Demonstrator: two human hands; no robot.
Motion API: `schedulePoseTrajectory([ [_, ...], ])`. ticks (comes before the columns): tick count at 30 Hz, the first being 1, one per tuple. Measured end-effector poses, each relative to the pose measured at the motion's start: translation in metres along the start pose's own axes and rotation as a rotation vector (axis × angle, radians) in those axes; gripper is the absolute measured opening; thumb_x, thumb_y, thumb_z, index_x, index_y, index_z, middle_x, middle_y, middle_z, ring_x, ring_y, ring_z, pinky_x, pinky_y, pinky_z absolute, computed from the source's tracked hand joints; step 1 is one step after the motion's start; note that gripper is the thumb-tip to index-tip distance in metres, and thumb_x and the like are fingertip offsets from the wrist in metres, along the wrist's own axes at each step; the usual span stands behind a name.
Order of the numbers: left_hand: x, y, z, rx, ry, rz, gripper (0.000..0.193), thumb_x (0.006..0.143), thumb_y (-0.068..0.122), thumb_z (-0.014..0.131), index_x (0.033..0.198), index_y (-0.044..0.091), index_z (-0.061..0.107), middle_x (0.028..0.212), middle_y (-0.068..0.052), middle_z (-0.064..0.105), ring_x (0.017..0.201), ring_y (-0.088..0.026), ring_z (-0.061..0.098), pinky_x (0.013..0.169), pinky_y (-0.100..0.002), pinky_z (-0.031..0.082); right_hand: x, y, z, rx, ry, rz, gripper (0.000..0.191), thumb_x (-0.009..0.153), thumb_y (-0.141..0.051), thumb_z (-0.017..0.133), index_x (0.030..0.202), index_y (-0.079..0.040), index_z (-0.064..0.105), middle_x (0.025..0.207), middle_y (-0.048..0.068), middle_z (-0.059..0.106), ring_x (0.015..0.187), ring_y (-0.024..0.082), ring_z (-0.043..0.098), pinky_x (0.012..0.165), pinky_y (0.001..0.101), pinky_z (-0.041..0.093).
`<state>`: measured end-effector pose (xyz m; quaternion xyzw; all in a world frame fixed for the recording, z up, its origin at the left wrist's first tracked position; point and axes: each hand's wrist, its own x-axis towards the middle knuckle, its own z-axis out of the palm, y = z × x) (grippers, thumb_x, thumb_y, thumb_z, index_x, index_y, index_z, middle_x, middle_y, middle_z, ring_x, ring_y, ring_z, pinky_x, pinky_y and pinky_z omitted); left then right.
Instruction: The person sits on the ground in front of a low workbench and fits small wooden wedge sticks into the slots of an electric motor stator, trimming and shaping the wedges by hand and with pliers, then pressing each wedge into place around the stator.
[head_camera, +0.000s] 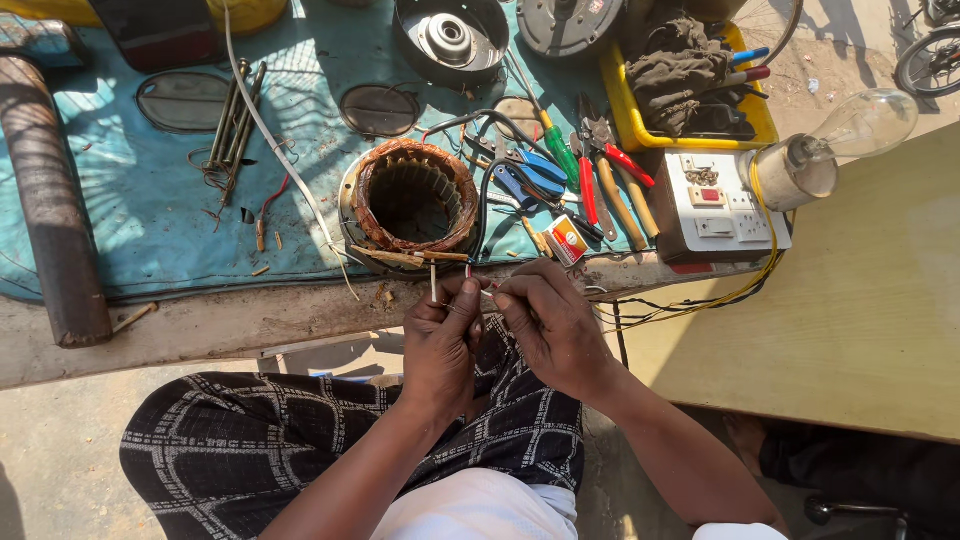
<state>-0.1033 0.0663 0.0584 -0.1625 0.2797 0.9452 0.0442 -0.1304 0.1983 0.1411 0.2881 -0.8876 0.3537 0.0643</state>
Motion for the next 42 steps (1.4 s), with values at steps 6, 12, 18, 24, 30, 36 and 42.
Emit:
schedulePoseTrajectory([
  [6, -0.001, -0.004, 0.003, -0.018, 0.020, -0.030, 0.018, 0.099, 0.022, 0.071, 0.103, 0.004, 0.073, 0.068, 0.006, 0.054, 0.060, -0.003, 0.044, 0.052, -0.020, 0.032, -0.024, -0.001, -0.023, -0.008, 0.044, 0.023, 0.017, 0.104, -0.001, 0.065, 0.120, -0.003, 0.071, 0.113, 0.010, 0.066, 0.095, 0.019, 0.068, 0.081, 0.0278, 0.055],
  [12, -0.001, -0.004, 0.002, 0.000, -0.035, -0.038, 0.018, 0.101, 0.022, 0.070, 0.105, 0.005, 0.073, 0.072, 0.007, 0.056, 0.063, -0.003, 0.046, 0.054, -0.019, 0.033, -0.037, 0.008, -0.018, -0.007, 0.174, 0.119, 0.017, 0.096, 0.001, 0.076, 0.112, -0.001, 0.070, 0.104, 0.008, 0.075, 0.066, 0.004, 0.054, 0.055, 0.0208, 0.037],
  [18, -0.001, -0.007, 0.001, -0.020, -0.052, -0.028, 0.017, 0.101, 0.021, 0.070, 0.106, 0.005, 0.074, 0.077, 0.006, 0.060, 0.065, -0.002, 0.047, 0.057, -0.019, 0.035, -0.038, 0.017, -0.009, 0.060, 0.185, 0.077, 0.015, 0.099, 0.002, 0.076, 0.113, -0.002, 0.071, 0.107, 0.009, 0.073, 0.077, 0.003, 0.058, 0.054, 0.0178, 0.039],
  [24, -0.001, -0.007, -0.001, -0.004, -0.068, -0.027, 0.018, 0.102, 0.022, 0.070, 0.106, 0.005, 0.074, 0.076, 0.006, 0.060, 0.064, -0.002, 0.047, 0.056, -0.019, 0.035, -0.036, 0.019, -0.005, 0.104, 0.172, 0.111, 0.015, 0.098, 0.005, 0.075, 0.112, 0.001, 0.072, 0.105, 0.011, 0.074, 0.085, 0.007, 0.063, 0.060, 0.0197, 0.045],
  [30, 0.000, -0.006, 0.001, 0.015, -0.060, -0.021, 0.019, 0.101, 0.021, 0.070, 0.107, 0.004, 0.073, 0.080, 0.005, 0.063, 0.066, -0.002, 0.047, 0.058, -0.020, 0.037, -0.031, 0.013, -0.003, 0.084, 0.140, 0.037, 0.016, 0.100, 0.004, 0.074, 0.114, 0.000, 0.071, 0.107, 0.013, 0.074, 0.095, 0.015, 0.071, 0.076, 0.0243, 0.057],
  [36, 0.000, -0.007, 0.001, -0.003, -0.073, -0.015, 0.019, 0.101, 0.021, 0.069, 0.107, 0.003, 0.072, 0.082, 0.004, 0.064, 0.067, -0.002, 0.047, 0.059, -0.020, 0.038, -0.025, 0.004, 0.004, -0.128, 0.165, -0.038, 0.014, 0.100, 0.001, 0.075, 0.113, 0.000, 0.070, 0.102, 0.014, 0.074, 0.092, 0.023, 0.074, 0.080, 0.0316, 0.058],
  [42, 0.001, -0.009, 0.001, -0.002, -0.090, 0.022, 0.018, 0.103, 0.020, 0.070, 0.108, 0.003, 0.072, 0.078, 0.004, 0.061, 0.066, -0.002, 0.047, 0.057, -0.019, 0.037, -0.025, 0.000, 0.014, -0.249, 0.180, -0.049, 0.013, 0.103, -0.001, 0.074, 0.115, 0.000, 0.068, 0.098, 0.015, 0.073, 0.085, 0.024, 0.073, 0.074, 0.0324, 0.057],
])
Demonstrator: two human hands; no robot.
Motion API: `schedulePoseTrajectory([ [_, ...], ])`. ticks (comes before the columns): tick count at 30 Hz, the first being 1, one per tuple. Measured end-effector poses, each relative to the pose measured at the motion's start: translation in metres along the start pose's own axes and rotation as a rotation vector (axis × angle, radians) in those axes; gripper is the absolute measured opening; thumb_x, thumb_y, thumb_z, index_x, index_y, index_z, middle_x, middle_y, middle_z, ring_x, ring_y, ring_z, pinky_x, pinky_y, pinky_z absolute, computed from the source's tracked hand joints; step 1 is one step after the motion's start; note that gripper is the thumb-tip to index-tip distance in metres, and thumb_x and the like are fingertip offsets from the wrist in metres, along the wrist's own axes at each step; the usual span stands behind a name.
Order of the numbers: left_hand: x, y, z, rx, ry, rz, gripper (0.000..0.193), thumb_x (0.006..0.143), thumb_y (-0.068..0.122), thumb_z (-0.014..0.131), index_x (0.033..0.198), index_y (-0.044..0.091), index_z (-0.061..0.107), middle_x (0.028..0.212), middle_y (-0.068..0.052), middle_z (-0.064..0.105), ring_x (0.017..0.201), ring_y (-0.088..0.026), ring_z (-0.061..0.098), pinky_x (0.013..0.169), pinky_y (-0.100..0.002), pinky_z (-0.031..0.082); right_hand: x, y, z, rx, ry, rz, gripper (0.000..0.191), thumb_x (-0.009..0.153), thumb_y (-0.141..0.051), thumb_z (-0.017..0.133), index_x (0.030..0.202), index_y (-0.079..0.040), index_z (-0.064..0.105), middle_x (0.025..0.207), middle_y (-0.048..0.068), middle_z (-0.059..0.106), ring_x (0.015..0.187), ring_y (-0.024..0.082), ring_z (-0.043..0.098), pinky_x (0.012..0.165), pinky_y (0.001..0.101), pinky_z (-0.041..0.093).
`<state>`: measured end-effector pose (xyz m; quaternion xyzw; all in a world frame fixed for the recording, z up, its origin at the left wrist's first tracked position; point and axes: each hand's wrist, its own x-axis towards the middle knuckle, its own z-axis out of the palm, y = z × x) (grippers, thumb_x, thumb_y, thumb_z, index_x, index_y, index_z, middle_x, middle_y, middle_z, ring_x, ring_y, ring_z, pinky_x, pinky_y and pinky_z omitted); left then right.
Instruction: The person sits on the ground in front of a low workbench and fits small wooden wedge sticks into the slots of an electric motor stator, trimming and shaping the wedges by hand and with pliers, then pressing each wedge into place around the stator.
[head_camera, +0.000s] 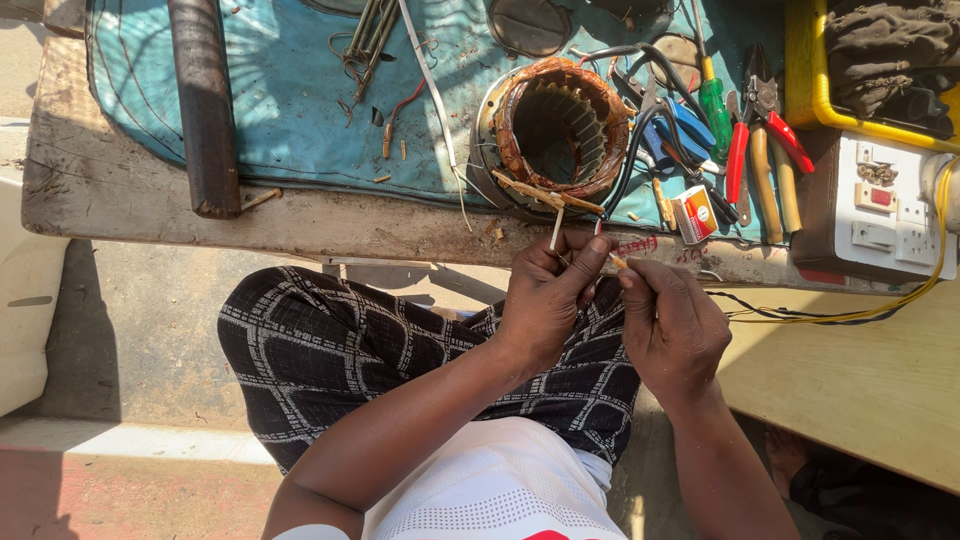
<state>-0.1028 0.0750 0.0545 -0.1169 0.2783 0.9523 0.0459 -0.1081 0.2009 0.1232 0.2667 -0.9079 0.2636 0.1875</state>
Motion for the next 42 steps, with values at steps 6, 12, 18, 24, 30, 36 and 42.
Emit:
schedulePoseTrajectory([
  [6, -0.001, 0.005, 0.001, -0.025, -0.009, -0.038, 0.019, 0.103, 0.021, 0.068, 0.109, 0.004, 0.071, 0.080, 0.004, 0.063, 0.067, -0.002, 0.049, 0.059, -0.019, 0.039, 0.005, -0.003, 0.005, 0.000, 0.035, -0.074, 0.015, 0.102, -0.002, 0.075, 0.114, 0.002, 0.067, 0.098, 0.016, 0.072, 0.084, 0.026, 0.073, 0.072, 0.0340, 0.058],
  [12, -0.001, 0.008, 0.004, -0.058, -0.012, -0.068, 0.018, 0.103, 0.021, 0.067, 0.108, 0.004, 0.071, 0.081, 0.002, 0.067, 0.066, -0.002, 0.048, 0.059, -0.018, 0.038, 0.013, -0.001, 0.001, -0.167, -0.017, -0.221, 0.010, 0.100, -0.002, 0.074, 0.106, 0.001, 0.066, 0.091, 0.014, 0.069, 0.082, 0.032, 0.068, 0.074, 0.0430, 0.054],
  [18, -0.001, 0.013, 0.006, -0.104, 0.010, -0.099, 0.020, 0.103, 0.021, 0.065, 0.109, 0.003, 0.071, 0.074, 0.005, 0.060, 0.062, -0.002, 0.046, 0.055, -0.018, 0.035, 0.016, 0.002, 0.005, -0.196, -0.018, -0.201, 0.010, 0.102, -0.005, 0.074, 0.106, 0.000, 0.066, 0.090, 0.013, 0.068, 0.079, 0.033, 0.067, 0.070, 0.0425, 0.052],
  [24, 0.002, 0.010, 0.012, -0.150, 0.055, -0.082, 0.027, 0.105, 0.025, 0.063, 0.112, 0.001, 0.072, 0.066, 0.007, 0.049, 0.057, -0.001, 0.041, 0.052, -0.019, 0.032, 0.010, -0.003, 0.006, -0.057, 0.070, -0.150, 0.018, 0.098, -0.001, 0.079, 0.112, 0.001, 0.068, 0.100, 0.015, 0.070, 0.088, 0.028, 0.071, 0.074, 0.0367, 0.058],
  [30, 0.003, 0.006, 0.011, -0.201, 0.044, -0.075, 0.020, 0.103, 0.021, 0.066, 0.105, 0.002, 0.071, 0.063, 0.007, 0.045, 0.055, -0.003, 0.041, 0.052, -0.021, 0.034, 0.010, -0.006, 0.005, -0.045, 0.074, -0.180, 0.017, 0.099, 0.006, 0.077, 0.113, 0.002, 0.070, 0.104, 0.015, 0.070, 0.092, 0.027, 0.073, 0.079, 0.0357, 0.060],
  [36, 0.001, 0.007, 0.012, -0.236, 0.066, -0.108, 0.015, 0.102, 0.019, 0.068, 0.104, 0.004, 0.070, 0.071, 0.007, 0.053, 0.060, -0.001, 0.043, 0.056, -0.020, 0.037, 0.015, -0.008, 0.007, -0.129, 0.008, -0.219, 0.016, 0.096, 0.005, 0.077, 0.110, 0.005, 0.070, 0.100, 0.016, 0.070, 0.088, 0.030, 0.072, 0.078, 0.0393, 0.058],
  [42, 0.003, 0.010, 0.015, -0.276, 0.094, -0.117, 0.013, 0.101, 0.016, 0.066, 0.103, 0.004, 0.069, 0.077, 0.005, 0.059, 0.063, -0.002, 0.043, 0.058, -0.019, 0.039, 0.021, -0.010, 0.011, -0.178, 0.010, -0.227, 0.016, 0.095, 0.004, 0.077, 0.111, 0.005, 0.071, 0.099, 0.016, 0.071, 0.087, 0.030, 0.072, 0.077, 0.0394, 0.057],
])
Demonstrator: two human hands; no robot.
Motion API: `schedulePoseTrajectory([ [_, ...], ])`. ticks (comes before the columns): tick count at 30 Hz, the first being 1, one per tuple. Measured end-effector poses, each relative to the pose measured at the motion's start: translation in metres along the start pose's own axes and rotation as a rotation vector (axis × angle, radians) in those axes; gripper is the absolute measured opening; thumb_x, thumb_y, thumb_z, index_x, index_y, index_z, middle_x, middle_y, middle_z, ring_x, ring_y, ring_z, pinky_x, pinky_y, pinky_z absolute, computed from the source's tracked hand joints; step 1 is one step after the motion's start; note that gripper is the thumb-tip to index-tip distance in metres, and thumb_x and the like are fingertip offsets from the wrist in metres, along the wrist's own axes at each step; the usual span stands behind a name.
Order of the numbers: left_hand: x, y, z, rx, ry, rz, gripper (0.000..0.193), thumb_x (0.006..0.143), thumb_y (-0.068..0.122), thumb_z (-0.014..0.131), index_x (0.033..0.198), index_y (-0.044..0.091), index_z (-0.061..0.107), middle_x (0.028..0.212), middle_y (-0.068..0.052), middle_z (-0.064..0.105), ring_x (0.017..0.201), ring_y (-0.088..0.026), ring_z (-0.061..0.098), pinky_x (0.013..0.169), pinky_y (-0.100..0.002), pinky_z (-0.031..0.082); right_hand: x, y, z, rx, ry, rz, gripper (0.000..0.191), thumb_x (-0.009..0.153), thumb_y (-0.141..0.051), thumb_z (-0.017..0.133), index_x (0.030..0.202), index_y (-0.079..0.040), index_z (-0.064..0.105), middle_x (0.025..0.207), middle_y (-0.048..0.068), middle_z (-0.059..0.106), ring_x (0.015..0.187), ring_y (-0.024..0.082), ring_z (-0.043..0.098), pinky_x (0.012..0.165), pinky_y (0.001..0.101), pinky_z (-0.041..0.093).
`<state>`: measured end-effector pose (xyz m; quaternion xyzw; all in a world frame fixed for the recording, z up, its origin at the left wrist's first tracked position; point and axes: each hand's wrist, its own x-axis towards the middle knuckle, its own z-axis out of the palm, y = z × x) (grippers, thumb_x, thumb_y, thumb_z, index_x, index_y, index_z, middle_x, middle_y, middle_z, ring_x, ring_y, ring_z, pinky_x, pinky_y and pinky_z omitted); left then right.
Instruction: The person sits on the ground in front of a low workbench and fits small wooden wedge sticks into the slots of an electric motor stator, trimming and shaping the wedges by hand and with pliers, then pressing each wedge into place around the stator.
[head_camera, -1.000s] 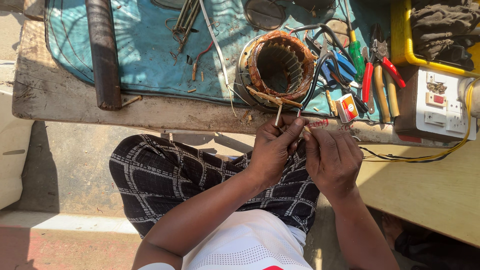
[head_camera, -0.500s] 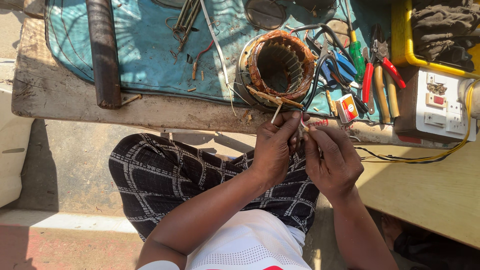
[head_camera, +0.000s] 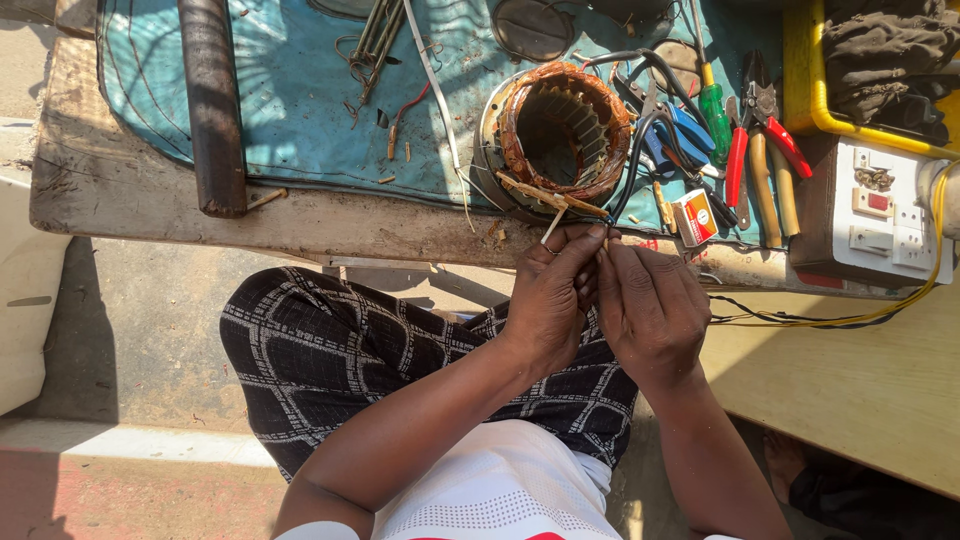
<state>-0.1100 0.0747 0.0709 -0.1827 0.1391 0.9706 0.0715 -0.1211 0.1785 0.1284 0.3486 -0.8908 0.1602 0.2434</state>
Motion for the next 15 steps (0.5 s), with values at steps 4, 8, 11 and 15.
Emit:
schedulePoseTrajectory([
  [4, -0.001, 0.003, 0.000, -0.020, -0.005, -0.034, 0.016, 0.102, 0.017, 0.066, 0.104, 0.001, 0.068, 0.067, 0.008, 0.046, 0.058, -0.002, 0.038, 0.053, -0.020, 0.034, -0.005, 0.000, -0.010, 0.199, 0.045, 0.137, 0.032, 0.090, -0.003, 0.080, 0.115, 0.009, 0.065, 0.104, 0.015, 0.071, 0.092, 0.027, 0.073, 0.080, 0.0364, 0.059],
  [8, -0.002, 0.004, 0.000, 0.001, -0.018, -0.031, 0.019, 0.101, 0.017, 0.066, 0.108, -0.001, 0.068, 0.063, 0.007, 0.040, 0.055, -0.002, 0.035, 0.051, -0.021, 0.030, -0.019, 0.002, -0.016, 0.366, 0.062, 0.250, 0.023, 0.094, -0.003, 0.078, 0.113, 0.003, 0.067, 0.106, 0.014, 0.070, 0.093, 0.023, 0.073, 0.080, 0.0315, 0.059],
  [11, -0.002, 0.004, -0.001, -0.004, -0.044, -0.021, 0.020, 0.101, 0.017, 0.066, 0.107, -0.002, 0.068, 0.063, 0.007, 0.041, 0.055, -0.003, 0.036, 0.051, -0.021, 0.030, -0.027, 0.004, -0.011, 0.284, 0.092, 0.263, 0.014, 0.100, -0.001, 0.078, 0.111, 0.000, 0.070, 0.103, 0.013, 0.073, 0.091, 0.022, 0.074, 0.077, 0.0294, 0.058],
  [15, -0.002, 0.005, -0.001, 0.051, -0.021, -0.009, 0.022, 0.101, 0.019, 0.066, 0.109, -0.002, 0.068, 0.064, 0.007, 0.041, 0.055, -0.003, 0.036, 0.051, -0.021, 0.030, -0.028, 0.007, -0.008, 0.264, 0.112, 0.238, 0.013, 0.101, -0.001, 0.076, 0.112, 0.000, 0.070, 0.103, 0.014, 0.073, 0.091, 0.023, 0.074, 0.077, 0.0303, 0.058],
])
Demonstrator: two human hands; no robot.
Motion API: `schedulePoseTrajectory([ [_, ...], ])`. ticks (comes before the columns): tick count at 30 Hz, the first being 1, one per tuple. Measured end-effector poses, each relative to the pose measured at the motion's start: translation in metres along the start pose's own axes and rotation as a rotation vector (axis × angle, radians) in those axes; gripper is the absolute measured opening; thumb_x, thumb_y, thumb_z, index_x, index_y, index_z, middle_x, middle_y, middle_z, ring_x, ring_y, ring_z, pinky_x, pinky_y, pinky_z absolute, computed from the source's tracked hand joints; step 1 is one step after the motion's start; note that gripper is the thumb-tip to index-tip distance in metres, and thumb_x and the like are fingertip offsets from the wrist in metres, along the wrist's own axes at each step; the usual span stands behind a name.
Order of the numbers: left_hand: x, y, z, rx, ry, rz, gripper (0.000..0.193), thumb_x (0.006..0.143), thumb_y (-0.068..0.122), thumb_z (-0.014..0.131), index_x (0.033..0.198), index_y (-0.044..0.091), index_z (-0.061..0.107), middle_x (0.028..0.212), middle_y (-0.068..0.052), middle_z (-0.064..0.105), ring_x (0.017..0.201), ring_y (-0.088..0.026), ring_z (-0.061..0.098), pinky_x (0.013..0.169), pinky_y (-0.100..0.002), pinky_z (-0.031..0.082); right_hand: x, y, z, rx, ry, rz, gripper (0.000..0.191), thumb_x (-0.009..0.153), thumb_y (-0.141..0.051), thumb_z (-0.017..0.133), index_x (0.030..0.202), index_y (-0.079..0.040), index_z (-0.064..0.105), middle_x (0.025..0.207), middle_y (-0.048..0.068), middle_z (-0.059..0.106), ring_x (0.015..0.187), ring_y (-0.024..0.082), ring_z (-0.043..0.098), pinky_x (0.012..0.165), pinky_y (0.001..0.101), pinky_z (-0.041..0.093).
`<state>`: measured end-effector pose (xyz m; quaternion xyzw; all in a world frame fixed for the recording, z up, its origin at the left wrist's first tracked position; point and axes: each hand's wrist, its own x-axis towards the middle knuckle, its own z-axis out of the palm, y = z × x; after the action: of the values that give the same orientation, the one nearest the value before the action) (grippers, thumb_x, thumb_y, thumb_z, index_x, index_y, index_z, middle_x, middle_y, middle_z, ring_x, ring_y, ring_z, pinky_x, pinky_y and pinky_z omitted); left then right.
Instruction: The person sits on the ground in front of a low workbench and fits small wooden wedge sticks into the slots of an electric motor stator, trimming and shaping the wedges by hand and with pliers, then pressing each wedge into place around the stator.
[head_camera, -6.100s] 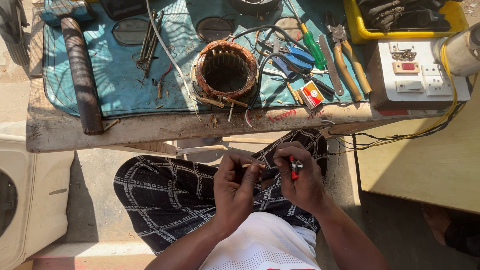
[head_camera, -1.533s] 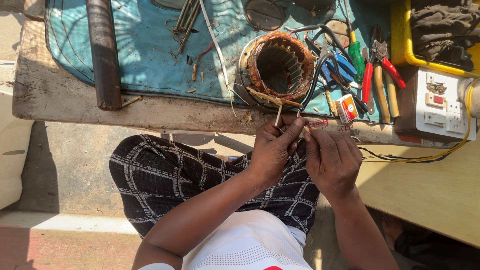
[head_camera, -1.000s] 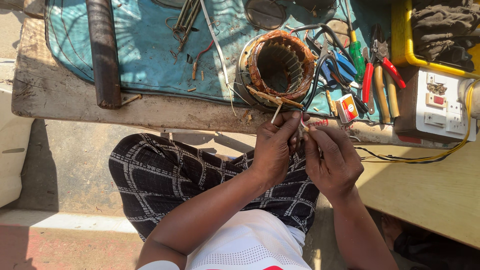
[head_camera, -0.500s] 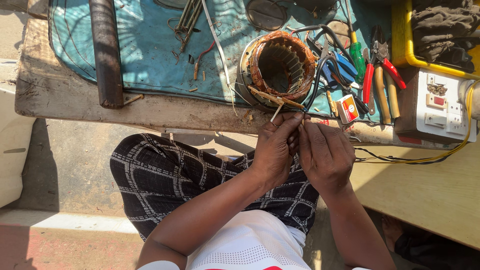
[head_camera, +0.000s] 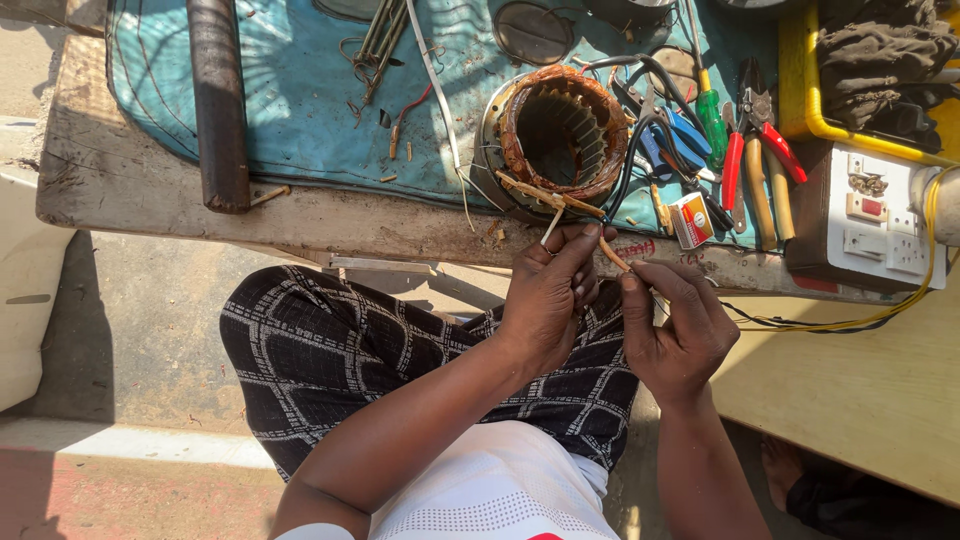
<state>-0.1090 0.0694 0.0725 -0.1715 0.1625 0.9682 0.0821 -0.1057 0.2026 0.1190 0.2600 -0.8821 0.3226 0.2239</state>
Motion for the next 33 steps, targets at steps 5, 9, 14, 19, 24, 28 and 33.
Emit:
schedulePoseTrajectory([
  [5, -0.001, 0.003, 0.000, 0.024, -0.013, -0.015, 0.026, 0.102, 0.025, 0.065, 0.112, 0.001, 0.070, 0.063, 0.007, 0.040, 0.056, -0.003, 0.036, 0.053, -0.021, 0.031, 0.004, 0.000, 0.002, -0.061, -0.019, -0.045, 0.011, 0.101, 0.000, 0.074, 0.111, 0.000, 0.069, 0.103, 0.014, 0.073, 0.094, 0.025, 0.074, 0.080, 0.0336, 0.058],
  [9, -0.011, -0.002, -0.006, 0.091, -0.102, -0.016, 0.027, 0.104, 0.028, 0.063, 0.113, 0.004, 0.070, 0.067, 0.007, 0.045, 0.060, -0.003, 0.039, 0.055, -0.021, 0.032, 0.005, 0.003, -0.001, 0.026, -0.064, -0.035, 0.011, 0.099, -0.003, 0.073, 0.108, 0.000, 0.067, 0.102, 0.014, 0.071, 0.092, 0.022, 0.072, 0.079, 0.0320, 0.058],
  [14, -0.016, -0.009, -0.008, 0.239, -0.079, 0.049, 0.023, 0.108, 0.025, 0.067, 0.101, 0.003, 0.065, 0.084, 0.003, 0.060, 0.070, -0.004, 0.050, 0.065, -0.022, 0.043, 0.023, 0.018, 0.003, 0.546, -0.097, 0.305, 0.011, 0.109, -0.006, 0.063, 0.118, -0.001, 0.063, 0.115, 0.010, 0.070, 0.100, 0.014, 0.070, 0.087, 0.0255, 0.057],
  [19, -0.019, -0.008, -0.002, 0.244, 0.011, 0.079, 0.018, 0.100, 0.021, 0.066, 0.107, 0.005, 0.058, 0.088, -0.004, 0.070, 0.076, -0.011, 0.069, 0.065, -0.024, 0.052, 0.048, 0.031, 0.021, 0.747, -0.220, 0.613, 0.026, 0.101, -0.005, 0.067, 0.123, 0.000, 0.053, 0.109, 0.011, 0.070, 0.096, 0.013, 0.070, 0.082, 0.0267, 0.058],
  [24, -0.019, -0.006, -0.003, 0.309, 0.076, 0.143, 0.022, 0.099, 0.017, 0.065, 0.114, 0.003, 0.057, 0.086, -0.004, 0.069, 0.073, -0.012, 0.067, 0.063, -0.025, 0.052, 0.053, 0.030, 0.033, 0.961, -0.133, 0.698, 0.028, 0.099, -0.003, 0.070, 0.122, 0.002, 0.054, 0.100, 0.013, 0.071, 0.088, 0.015, 0.071, 0.081, 0.0289, 0.061],
  [28, -0.017, -0.007, -0.009, 0.461, 0.103, 0.251, 0.019, 0.101, 0.013, 0.065, 0.114, 0.000, 0.064, 0.083, -0.003, 0.066, 0.071, -0.008, 0.062, 0.063, -0.023, 0.051, 0.053, 0.030, 0.034, 0.983, -0.146, 0.715, 0.026, 0.098, -0.002, 0.071, 0.119, 0.007, 0.059, 0.101, 0.013, 0.072, 0.085, 0.015, 0.071, 0.079, 0.0280, 0.059],
  [33, -0.013, -0.004, -0.011, 0.560, 0.107, 0.329, 0.019, 0.100, 0.011, 0.065, 0.113, -0.001, 0.069, 0.080, 0.000, 0.065, 0.070, -0.006, 0.058, 0.063, -0.023, 0.048, 0.059, 0.031, 0.036, 0.906, -0.191, 0.712, 0.023, 0.096, -0.005, 0.070, 0.115, 0.007, 0.064, 0.100, 0.011, 0.073, 0.086, 0.012, 0.070, 0.080, 0.0273, 0.060],
])
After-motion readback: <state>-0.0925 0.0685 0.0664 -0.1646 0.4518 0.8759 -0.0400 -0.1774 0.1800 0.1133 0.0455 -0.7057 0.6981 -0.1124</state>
